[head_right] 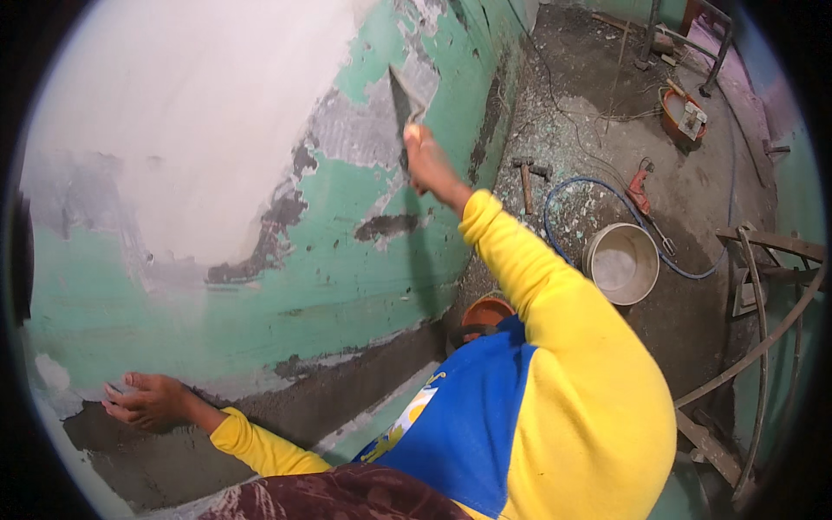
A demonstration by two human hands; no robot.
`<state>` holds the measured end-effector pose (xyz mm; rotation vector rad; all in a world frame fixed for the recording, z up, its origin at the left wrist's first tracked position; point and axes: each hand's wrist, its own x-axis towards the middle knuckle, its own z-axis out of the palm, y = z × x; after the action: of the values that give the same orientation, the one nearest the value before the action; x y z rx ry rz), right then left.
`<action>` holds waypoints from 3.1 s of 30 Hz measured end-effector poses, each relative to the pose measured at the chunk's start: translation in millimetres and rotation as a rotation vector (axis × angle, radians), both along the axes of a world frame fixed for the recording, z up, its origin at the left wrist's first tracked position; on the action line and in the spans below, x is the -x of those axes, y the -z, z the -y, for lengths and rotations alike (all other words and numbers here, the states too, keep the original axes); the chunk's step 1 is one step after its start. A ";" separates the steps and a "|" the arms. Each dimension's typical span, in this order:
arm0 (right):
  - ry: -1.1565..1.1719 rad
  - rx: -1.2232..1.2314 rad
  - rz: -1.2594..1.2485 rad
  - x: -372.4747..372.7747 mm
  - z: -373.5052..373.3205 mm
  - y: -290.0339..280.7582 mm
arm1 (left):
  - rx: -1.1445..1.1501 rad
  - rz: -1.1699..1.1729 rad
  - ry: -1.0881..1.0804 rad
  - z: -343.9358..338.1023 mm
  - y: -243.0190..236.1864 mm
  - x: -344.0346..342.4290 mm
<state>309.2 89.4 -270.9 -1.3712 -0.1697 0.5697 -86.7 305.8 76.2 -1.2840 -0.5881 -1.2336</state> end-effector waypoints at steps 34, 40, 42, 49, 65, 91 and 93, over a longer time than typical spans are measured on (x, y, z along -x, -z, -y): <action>-0.108 0.031 0.024 10.8 0.9 6.7 | -0.029 0.041 0.072 -5.0 -1.7 7.1; -0.084 -0.074 -0.189 -47.6 3.2 -1.2 | 0.015 0.050 0.018 -9.6 1.1 9.2; -0.114 -0.004 -0.117 -21.0 3.7 -1.3 | -0.011 0.043 0.034 -12.2 0.3 11.7; -0.035 -0.101 -0.130 -69.1 0.8 4.7 | -0.024 0.037 -0.002 -14.4 -0.1 9.3; -0.161 0.004 -0.196 -14.4 9.1 -11.4 | 0.006 0.073 0.033 -12.4 -0.7 13.2; -0.156 -0.058 -0.170 -64.6 16.4 2.2 | -0.065 0.035 -0.034 -11.5 -5.3 7.8; -0.195 0.012 -0.221 -40.3 19.3 -1.4 | -0.033 0.053 -0.082 -1.4 -5.0 6.3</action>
<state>349.6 70.1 -269.5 -1.3012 -0.1215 0.8820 -93.1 307.2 81.1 -1.1915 -0.6505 -1.2076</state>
